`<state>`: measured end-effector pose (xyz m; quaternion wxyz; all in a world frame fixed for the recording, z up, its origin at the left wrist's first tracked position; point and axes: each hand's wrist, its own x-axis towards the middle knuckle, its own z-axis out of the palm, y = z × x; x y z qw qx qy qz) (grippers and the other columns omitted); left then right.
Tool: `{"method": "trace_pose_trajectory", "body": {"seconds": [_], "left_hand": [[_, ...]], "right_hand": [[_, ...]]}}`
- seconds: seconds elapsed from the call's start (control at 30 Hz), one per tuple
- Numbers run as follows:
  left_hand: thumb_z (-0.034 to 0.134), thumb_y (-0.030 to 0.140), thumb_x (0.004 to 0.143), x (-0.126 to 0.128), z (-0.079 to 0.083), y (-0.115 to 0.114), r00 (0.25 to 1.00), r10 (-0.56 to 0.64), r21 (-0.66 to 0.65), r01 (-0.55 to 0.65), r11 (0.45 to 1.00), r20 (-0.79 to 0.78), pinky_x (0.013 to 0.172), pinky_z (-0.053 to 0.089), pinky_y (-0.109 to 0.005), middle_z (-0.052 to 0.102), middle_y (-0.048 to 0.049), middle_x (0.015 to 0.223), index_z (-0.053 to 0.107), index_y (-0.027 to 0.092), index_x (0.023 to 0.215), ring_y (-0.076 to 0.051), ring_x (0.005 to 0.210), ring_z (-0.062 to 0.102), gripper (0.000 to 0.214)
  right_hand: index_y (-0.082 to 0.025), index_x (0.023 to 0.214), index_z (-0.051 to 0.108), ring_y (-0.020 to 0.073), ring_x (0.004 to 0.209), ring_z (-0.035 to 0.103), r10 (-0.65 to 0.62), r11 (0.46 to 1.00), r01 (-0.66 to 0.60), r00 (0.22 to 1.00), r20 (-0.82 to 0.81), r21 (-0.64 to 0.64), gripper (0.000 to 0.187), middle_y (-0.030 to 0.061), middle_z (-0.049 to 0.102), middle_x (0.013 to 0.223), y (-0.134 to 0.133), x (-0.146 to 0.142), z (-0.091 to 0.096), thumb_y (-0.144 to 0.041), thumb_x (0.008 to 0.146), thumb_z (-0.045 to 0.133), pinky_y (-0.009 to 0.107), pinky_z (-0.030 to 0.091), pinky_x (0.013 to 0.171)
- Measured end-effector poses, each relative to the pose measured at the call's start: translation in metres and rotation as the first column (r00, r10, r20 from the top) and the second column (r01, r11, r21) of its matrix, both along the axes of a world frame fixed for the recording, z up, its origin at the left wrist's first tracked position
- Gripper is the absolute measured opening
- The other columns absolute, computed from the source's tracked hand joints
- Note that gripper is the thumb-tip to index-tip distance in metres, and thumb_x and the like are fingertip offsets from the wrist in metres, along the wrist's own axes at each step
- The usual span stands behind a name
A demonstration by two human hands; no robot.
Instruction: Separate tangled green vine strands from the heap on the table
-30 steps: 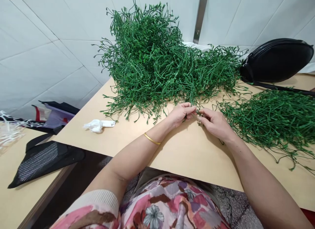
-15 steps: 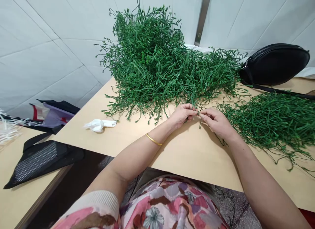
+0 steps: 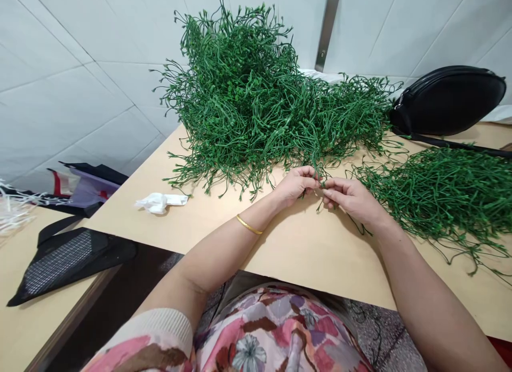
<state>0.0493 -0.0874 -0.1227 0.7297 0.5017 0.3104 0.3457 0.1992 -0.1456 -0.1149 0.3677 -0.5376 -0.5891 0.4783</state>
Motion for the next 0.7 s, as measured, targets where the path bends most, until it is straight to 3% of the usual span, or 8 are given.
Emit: {"method": "trace_pose_trajectory", "body": {"seconds": [0.17, 0.33, 0.43, 0.7], "left_hand": [[0.061, 0.005, 0.063, 0.000, -0.003, 0.002, 1.000, -0.024, 0.015, 0.023, 1.000, 0.019, 0.044, 0.026, -0.019, 0.043, 0.0061, 0.048, 0.042, 0.015, 0.062, -0.003, 0.041, 0.039, 0.021], [0.060, 0.005, 0.065, -0.002, 0.000, 0.002, 0.999, -0.037, -0.034, 0.036, 0.999, -0.017, 0.042, 0.022, -0.019, 0.042, 0.0064, 0.048, 0.042, 0.016, 0.064, -0.003, 0.039, 0.038, 0.021], [0.062, 0.007, 0.066, -0.002, 0.001, 0.002, 1.000, -0.013, -0.055, 0.013, 0.998, 0.009, 0.042, 0.021, -0.019, 0.043, 0.0060, 0.048, 0.041, 0.016, 0.063, -0.003, 0.040, 0.039, 0.023], [0.071, 0.014, 0.062, -0.002, -0.005, 0.004, 0.994, -0.045, -0.041, 0.050, 0.998, 0.101, 0.050, 0.032, -0.021, 0.055, 0.0020, 0.060, 0.053, 0.013, 0.074, -0.005, 0.048, 0.047, 0.022]], "right_hand": [[-0.016, 0.084, 0.061, 0.0084, 0.048, 0.049, -0.061, 0.997, 0.061, 0.998, -0.006, 0.048, 0.018, -0.0023, 0.056, 0.056, 0.000, -0.005, -0.006, -0.029, 0.072, 0.062, 0.022, 0.041, 0.048], [-0.015, 0.084, 0.060, 0.0091, 0.050, 0.053, -0.030, 0.992, 0.017, 0.994, -0.103, -0.121, 0.025, -0.0005, 0.059, 0.058, -0.003, -0.002, 0.004, -0.030, 0.067, 0.068, 0.023, 0.044, 0.050], [-0.015, 0.089, 0.059, 0.0103, 0.053, 0.056, -0.050, 0.987, 0.025, 0.986, -0.157, -0.157, 0.030, 0.0008, 0.062, 0.062, -0.004, 0.001, 0.009, -0.031, 0.066, 0.069, 0.025, 0.047, 0.053], [-0.014, 0.091, 0.059, 0.0101, 0.049, 0.056, -0.164, 0.985, 0.168, 0.979, -0.120, 0.022, 0.026, -0.0003, 0.062, 0.058, -0.003, -0.002, 0.007, -0.029, 0.070, 0.063, 0.024, 0.047, 0.050]]}}
